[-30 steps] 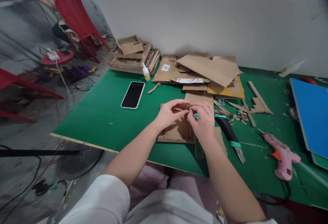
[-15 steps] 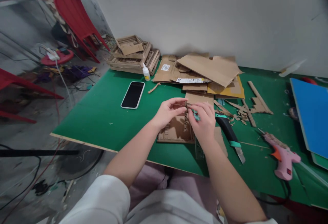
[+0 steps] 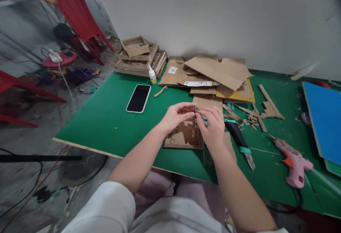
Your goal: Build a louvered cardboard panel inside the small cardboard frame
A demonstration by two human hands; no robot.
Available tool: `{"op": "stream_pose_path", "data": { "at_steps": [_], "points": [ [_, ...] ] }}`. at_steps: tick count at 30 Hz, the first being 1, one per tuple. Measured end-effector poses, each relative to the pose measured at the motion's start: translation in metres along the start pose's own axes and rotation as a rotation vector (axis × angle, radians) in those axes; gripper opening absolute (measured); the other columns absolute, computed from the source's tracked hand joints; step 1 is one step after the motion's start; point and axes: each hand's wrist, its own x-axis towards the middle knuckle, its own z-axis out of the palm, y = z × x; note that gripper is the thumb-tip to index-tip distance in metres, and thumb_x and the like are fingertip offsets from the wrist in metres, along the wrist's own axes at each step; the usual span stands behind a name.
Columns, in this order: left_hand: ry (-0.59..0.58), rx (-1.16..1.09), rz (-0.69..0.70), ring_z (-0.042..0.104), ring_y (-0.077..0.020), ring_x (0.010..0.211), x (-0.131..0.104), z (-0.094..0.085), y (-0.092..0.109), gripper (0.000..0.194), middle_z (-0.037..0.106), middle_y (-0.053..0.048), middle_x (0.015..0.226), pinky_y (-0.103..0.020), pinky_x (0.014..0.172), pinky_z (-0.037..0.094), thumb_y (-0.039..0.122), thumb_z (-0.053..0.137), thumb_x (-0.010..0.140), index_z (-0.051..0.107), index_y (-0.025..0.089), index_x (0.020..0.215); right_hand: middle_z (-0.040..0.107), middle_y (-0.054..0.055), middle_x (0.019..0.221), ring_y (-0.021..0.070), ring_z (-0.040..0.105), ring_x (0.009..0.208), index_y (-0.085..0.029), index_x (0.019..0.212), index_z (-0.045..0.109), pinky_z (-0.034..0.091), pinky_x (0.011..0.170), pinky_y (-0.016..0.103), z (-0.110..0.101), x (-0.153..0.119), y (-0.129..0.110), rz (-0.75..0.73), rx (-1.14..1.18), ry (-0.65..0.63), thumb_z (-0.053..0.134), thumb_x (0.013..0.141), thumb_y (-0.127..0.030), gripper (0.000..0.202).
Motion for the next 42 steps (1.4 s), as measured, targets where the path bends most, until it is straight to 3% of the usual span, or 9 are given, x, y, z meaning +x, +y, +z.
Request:
{"op": "stream_pose_path", "data": {
  "at_steps": [4, 13, 25, 34, 42],
  "points": [
    [-0.005, 0.001, -0.013, 0.061, -0.0156, 0.086, 0.0, 0.0003, 0.0007, 0.036, 0.066, -0.004, 0.095, -0.028, 0.071, 0.052, 0.027, 0.074, 0.064, 0.066, 0.02, 0.099, 0.067, 0.003, 0.085, 0.019, 0.058, 0.088, -0.021, 0.082, 0.062, 0.041, 0.092, 0.043, -0.0005, -0.0006, 0.002, -0.031, -0.059, -0.035, 0.056, 0.08, -0.021, 0.006],
    [-0.014, -0.031, -0.048, 0.061, -0.0148, 0.085, 0.0002, 0.0012, 0.0003, 0.036, 0.068, -0.006, 0.094, -0.028, 0.075, 0.051, 0.025, 0.075, 0.063, 0.067, 0.018, 0.097, 0.067, 0.003, 0.084, 0.0177, 0.059, 0.084, -0.02, 0.082, 0.06, 0.042, 0.092, 0.041, 0.0037, -0.0021, 0.0041, -0.095, -0.109, 0.012, 0.057, 0.077, -0.019, 0.006],
    [-0.056, -0.151, -0.119, 0.062, -0.0131, 0.083, 0.0006, -0.0001, 0.0013, 0.034, 0.067, -0.005, 0.097, -0.024, 0.072, 0.049, 0.024, 0.073, 0.066, 0.067, 0.019, 0.099, 0.065, 0.004, 0.085, 0.0171, 0.057, 0.084, -0.021, 0.085, 0.059, 0.044, 0.09, 0.039, -0.0006, -0.0008, 0.0014, -0.03, 0.004, -0.033, 0.054, 0.079, -0.017, 0.009],
    [-0.03, -0.114, -0.108, 0.061, -0.0142, 0.084, 0.001, 0.0018, 0.0012, 0.035, 0.066, -0.006, 0.098, -0.025, 0.072, 0.049, 0.023, 0.074, 0.064, 0.067, 0.018, 0.098, 0.064, 0.004, 0.082, 0.0167, 0.056, 0.082, -0.02, 0.082, 0.058, 0.043, 0.09, 0.038, 0.002, -0.0017, 0.0015, -0.053, -0.056, -0.021, 0.052, 0.079, -0.017, 0.007],
    [-0.071, -0.16, -0.214, 0.062, -0.0112, 0.076, 0.0018, -0.0021, 0.0019, 0.034, 0.067, -0.005, 0.096, -0.024, 0.069, 0.049, 0.023, 0.074, 0.064, 0.067, 0.019, 0.097, 0.062, 0.004, 0.078, 0.017, 0.056, 0.077, -0.02, 0.078, 0.055, 0.047, 0.076, 0.033, 0.003, -0.0013, 0.0022, -0.039, -0.016, -0.038, 0.05, 0.079, -0.015, 0.007]
  ]
}}
